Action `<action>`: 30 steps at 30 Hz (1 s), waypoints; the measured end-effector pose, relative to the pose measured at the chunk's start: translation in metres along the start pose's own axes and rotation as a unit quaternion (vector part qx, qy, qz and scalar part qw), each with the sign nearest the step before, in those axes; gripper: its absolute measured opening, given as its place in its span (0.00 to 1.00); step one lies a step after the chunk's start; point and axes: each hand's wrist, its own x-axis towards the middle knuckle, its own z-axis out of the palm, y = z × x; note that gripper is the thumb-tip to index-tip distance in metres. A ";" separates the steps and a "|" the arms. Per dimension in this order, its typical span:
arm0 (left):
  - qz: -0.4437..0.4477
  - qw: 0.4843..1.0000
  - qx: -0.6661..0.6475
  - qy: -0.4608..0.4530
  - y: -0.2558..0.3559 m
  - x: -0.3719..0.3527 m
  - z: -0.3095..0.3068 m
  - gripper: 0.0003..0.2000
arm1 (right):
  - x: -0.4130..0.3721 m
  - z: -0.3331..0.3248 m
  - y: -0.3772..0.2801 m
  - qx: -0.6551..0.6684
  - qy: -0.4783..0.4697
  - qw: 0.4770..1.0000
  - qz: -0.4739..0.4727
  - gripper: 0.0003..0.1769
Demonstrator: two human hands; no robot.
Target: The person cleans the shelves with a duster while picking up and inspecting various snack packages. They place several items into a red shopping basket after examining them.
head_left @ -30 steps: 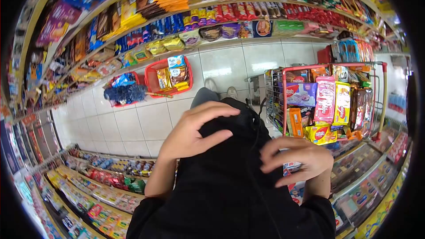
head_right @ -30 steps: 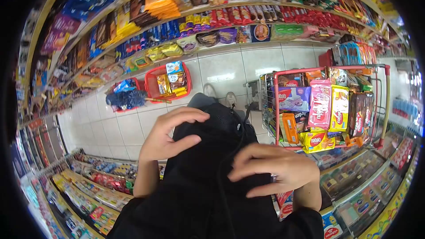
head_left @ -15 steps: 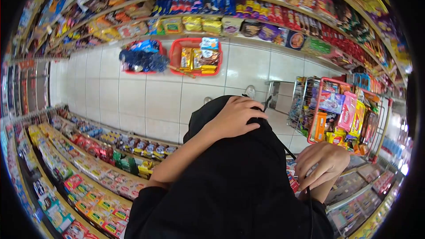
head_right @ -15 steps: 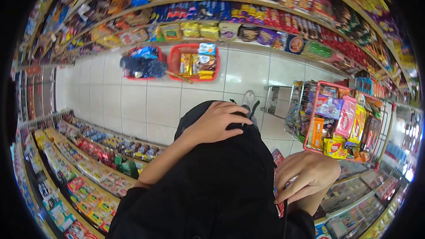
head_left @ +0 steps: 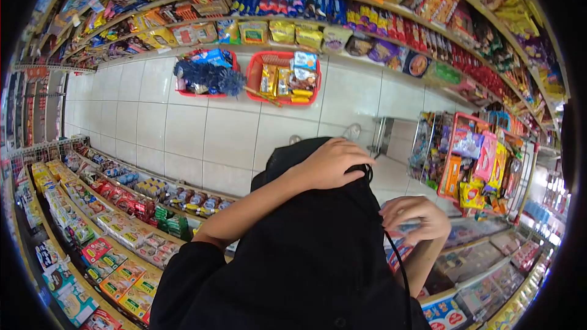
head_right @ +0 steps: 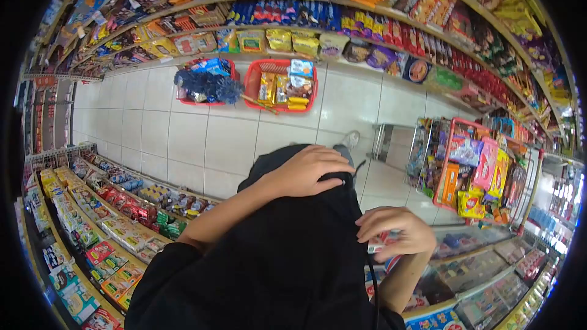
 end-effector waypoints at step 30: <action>-0.616 0.654 -0.252 0.359 -0.219 -0.299 0.060 0.15 | 0.039 -0.140 0.368 -0.060 0.322 0.847 0.419 0.12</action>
